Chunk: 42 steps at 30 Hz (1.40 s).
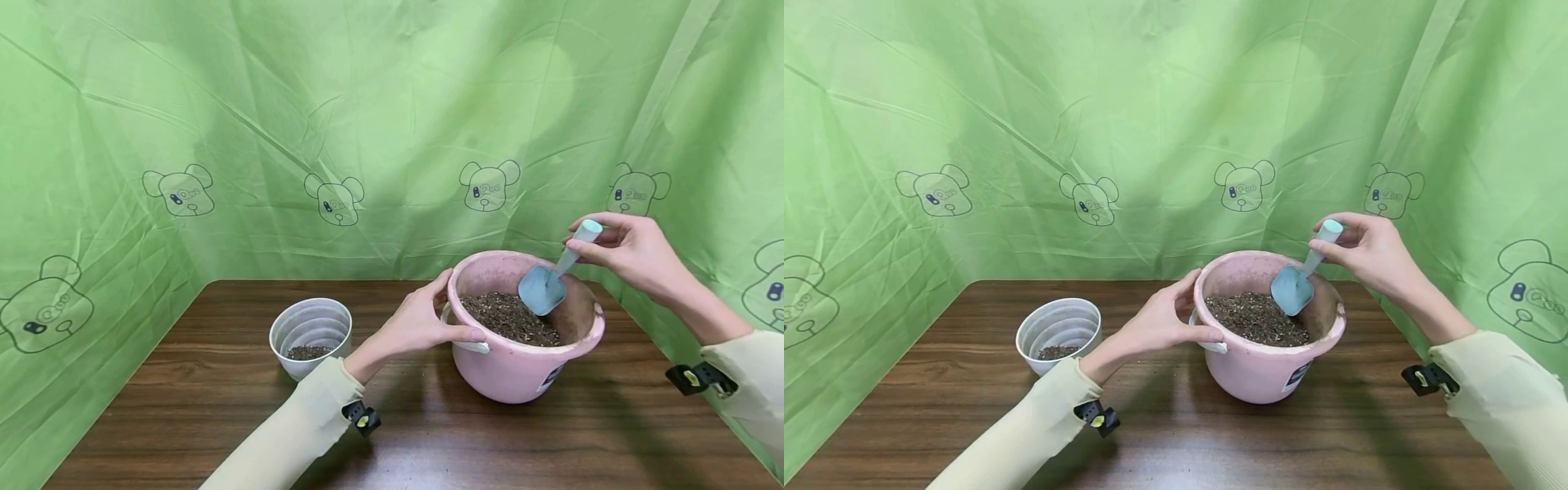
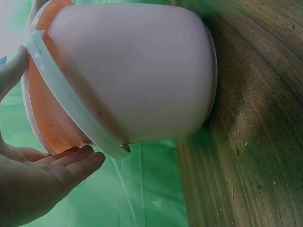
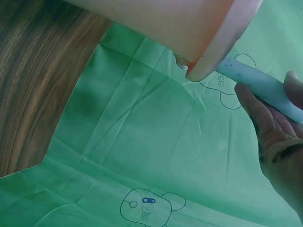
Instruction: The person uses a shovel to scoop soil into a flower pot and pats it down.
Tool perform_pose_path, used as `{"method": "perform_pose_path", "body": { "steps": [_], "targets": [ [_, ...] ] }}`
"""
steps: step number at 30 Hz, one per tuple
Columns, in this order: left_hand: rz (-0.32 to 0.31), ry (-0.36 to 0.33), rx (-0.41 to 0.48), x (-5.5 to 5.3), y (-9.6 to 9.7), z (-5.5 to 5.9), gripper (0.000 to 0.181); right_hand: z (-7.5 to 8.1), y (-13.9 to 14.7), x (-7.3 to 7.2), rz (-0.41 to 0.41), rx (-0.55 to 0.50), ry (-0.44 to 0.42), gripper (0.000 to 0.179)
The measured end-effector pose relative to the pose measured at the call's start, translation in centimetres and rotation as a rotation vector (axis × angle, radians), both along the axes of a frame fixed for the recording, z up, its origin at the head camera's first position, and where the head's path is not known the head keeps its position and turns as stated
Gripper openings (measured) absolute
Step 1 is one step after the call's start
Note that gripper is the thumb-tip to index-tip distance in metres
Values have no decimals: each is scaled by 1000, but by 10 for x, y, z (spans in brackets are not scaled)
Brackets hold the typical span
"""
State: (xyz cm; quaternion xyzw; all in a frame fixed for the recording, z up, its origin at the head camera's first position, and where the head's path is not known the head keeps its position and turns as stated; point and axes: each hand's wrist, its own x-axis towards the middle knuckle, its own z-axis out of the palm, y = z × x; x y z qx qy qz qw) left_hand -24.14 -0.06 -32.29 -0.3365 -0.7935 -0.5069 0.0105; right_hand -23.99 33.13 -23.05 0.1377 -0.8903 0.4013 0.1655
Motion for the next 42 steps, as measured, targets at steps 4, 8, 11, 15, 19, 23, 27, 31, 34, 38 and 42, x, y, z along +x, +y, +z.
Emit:
{"method": "perform_pose_path", "body": {
  "steps": [4, 8, 11, 15, 19, 23, 27, 31, 34, 38, 42],
  "targets": [
    [5, -3, -5, 0, 0, -1, 105, -2, -3, -2, 10, 16, -21, 30],
    [19, 4, -25, 0, 0, -1, 107, -4, -10, -4, 27, 36, -48, 29],
    [23, 4, -27, 0, 1, -1, 108, -4, -17, -5, 68, 28, -73, 27],
    [23, -2, -14, -1, 1, -1, 110, -2, -25, -5, 126, 33, -78, 24],
    [29, -14, -24, 0, 1, -1, 112, 3, -28, -1, 135, 68, -30, 22],
    [40, -24, -42, 1, 1, -1, 113, 7, -27, 2, 142, 119, 25, 22],
    [37, -30, -36, 1, 0, -1, 114, 1, -26, -3, 149, 173, 16, 25],
    [14, -28, -11, 0, 2, -2, 109, -14, -24, -10, 143, 175, -49, 24],
    [-1, -17, -2, 0, 3, -3, 105, -20, -23, -10, 151, 122, -104, 25],
    [1, -19, -3, 0, 3, -2, 106, -17, -23, -7, 141, 47, -161, 28],
    [8, -39, -2, 0, 1, 0, 110, -15, -26, -4, 87, 14, -190, 32]
  ]
}}
